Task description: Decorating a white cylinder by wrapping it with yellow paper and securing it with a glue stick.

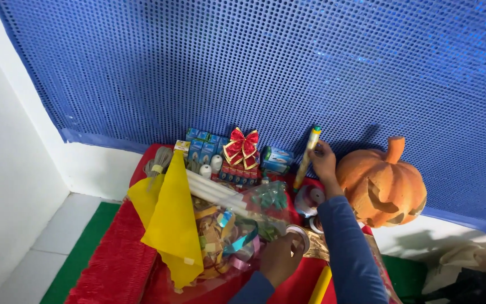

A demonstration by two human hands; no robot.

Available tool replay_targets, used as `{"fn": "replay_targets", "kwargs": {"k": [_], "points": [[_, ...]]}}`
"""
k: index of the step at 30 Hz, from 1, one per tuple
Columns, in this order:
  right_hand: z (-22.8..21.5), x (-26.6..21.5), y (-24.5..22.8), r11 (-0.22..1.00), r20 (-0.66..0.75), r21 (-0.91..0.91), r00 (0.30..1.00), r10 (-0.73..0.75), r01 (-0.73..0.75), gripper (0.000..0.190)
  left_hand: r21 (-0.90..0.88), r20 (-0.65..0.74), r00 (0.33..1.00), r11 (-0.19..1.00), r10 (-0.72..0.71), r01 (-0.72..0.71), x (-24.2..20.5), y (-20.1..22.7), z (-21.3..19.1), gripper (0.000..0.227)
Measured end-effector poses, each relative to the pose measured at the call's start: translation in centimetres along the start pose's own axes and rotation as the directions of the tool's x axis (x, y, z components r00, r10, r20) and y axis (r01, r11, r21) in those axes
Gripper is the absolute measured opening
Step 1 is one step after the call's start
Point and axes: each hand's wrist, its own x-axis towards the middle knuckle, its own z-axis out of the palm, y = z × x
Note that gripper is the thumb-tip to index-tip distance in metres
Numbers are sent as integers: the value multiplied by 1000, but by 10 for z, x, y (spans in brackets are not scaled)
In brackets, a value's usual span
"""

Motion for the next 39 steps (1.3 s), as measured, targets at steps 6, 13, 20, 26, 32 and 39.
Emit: {"fn": "replay_targets", "kwargs": {"k": [6, 13, 20, 26, 32, 39], "points": [[6, 3, 18, 999, -3, 13, 1000, 29, -29, 47, 12, 22, 1000, 1000, 22, -22, 1, 1, -2, 22], [5, -5, 5, 999, 11, 35, 1000, -5, 4, 43, -1, -12, 997, 997, 80, -80, 3, -5, 6, 24], [-1, -6, -1, 995, 32, 56, 996, 85, -86, 49, 1, 11, 999, 999, 47, -47, 4, -4, 4, 22], [-4, -9, -1, 987, 32, 118, 994, 103, -106, 51, -10, 1, 996, 996, 84, -84, 5, -9, 8, 24], [-5, -14, -12, 984, 35, 89, 988, 150, -152, 58, 9, 7, 997, 997, 80, -80, 5, -9, 8, 24], [3, -18, -22, 988, 34, -119, 994, 103, -98, 75, 14, -9, 996, 996, 86, -86, 5, -10, 10, 24]]}}
